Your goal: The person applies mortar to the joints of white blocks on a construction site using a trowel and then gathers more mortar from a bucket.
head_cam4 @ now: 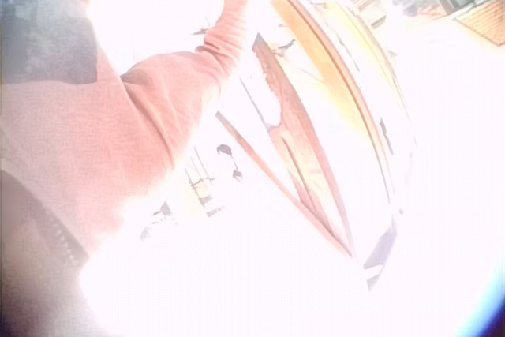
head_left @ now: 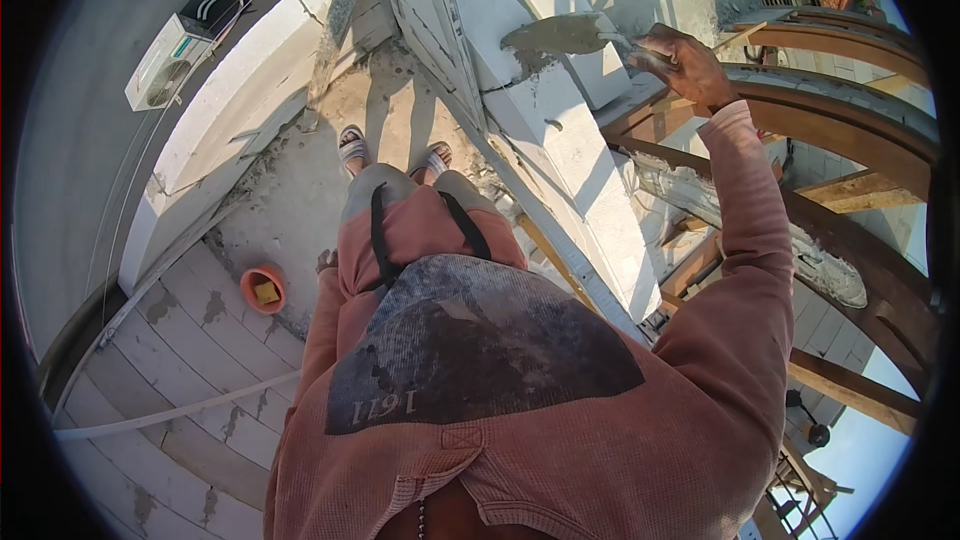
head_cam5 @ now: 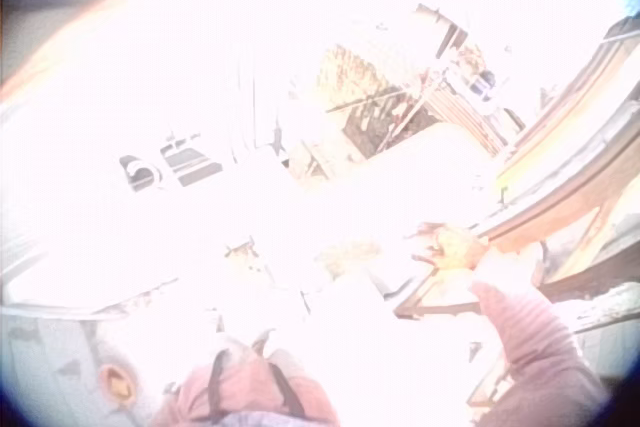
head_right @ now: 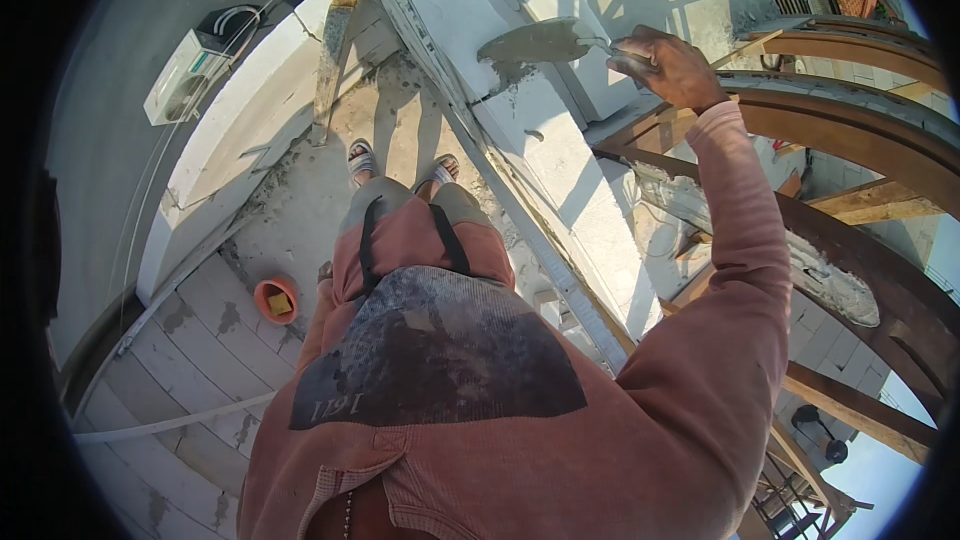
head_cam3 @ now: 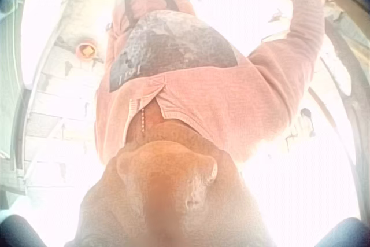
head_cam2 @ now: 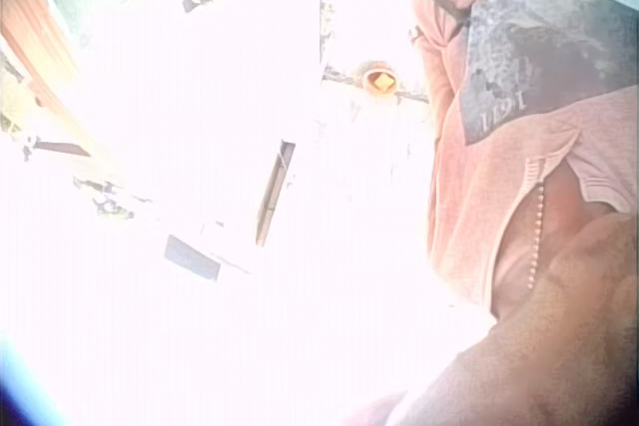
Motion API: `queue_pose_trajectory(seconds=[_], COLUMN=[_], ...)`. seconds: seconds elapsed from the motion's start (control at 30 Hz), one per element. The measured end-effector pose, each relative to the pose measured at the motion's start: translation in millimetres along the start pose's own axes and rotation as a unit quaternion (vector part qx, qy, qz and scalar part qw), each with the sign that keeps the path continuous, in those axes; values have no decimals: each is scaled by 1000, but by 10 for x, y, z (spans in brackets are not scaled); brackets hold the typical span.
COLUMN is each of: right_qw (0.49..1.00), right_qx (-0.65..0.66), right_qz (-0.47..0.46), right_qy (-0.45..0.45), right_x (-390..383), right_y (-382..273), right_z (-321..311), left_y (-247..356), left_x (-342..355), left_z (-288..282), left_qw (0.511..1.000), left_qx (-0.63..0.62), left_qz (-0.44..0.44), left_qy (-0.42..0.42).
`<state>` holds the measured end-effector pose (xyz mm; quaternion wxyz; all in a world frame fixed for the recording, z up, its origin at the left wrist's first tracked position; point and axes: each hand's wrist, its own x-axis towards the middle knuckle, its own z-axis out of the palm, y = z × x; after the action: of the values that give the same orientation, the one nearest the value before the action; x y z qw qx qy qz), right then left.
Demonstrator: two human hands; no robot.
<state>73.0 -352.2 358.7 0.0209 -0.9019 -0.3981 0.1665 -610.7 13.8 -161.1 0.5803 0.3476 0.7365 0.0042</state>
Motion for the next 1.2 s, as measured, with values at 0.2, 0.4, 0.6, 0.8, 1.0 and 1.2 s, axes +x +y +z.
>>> queue_pose_trajectory(seconds=[0.2,0.4,0.6,0.8,1.0,1.2], right_qw=[996,912,791,904,822,870], right_qx=[1,361,523,337,415,364], right_qz=[63,192,261,183,268,266], right_qy=[66,4,-180,-189,-283,-198], right_x=[139,-552,-771,-787,-556,-266], right_y=[280,219,-85,-143,-88,-225], right_z=[184,212,644,175,-185,-75], left_y=[482,801,624,1251,1821,2225], left_x=[39,-88,235,-163,-686,-491], left_z=[-110,177,339,551,736,825], left_qw=[964,945,992,892,874,828], left_qx=[180,208,57,374,429,521], left_qz=[194,253,104,252,226,206], left_qy=[7,-10,-38,-41,-12,-23])
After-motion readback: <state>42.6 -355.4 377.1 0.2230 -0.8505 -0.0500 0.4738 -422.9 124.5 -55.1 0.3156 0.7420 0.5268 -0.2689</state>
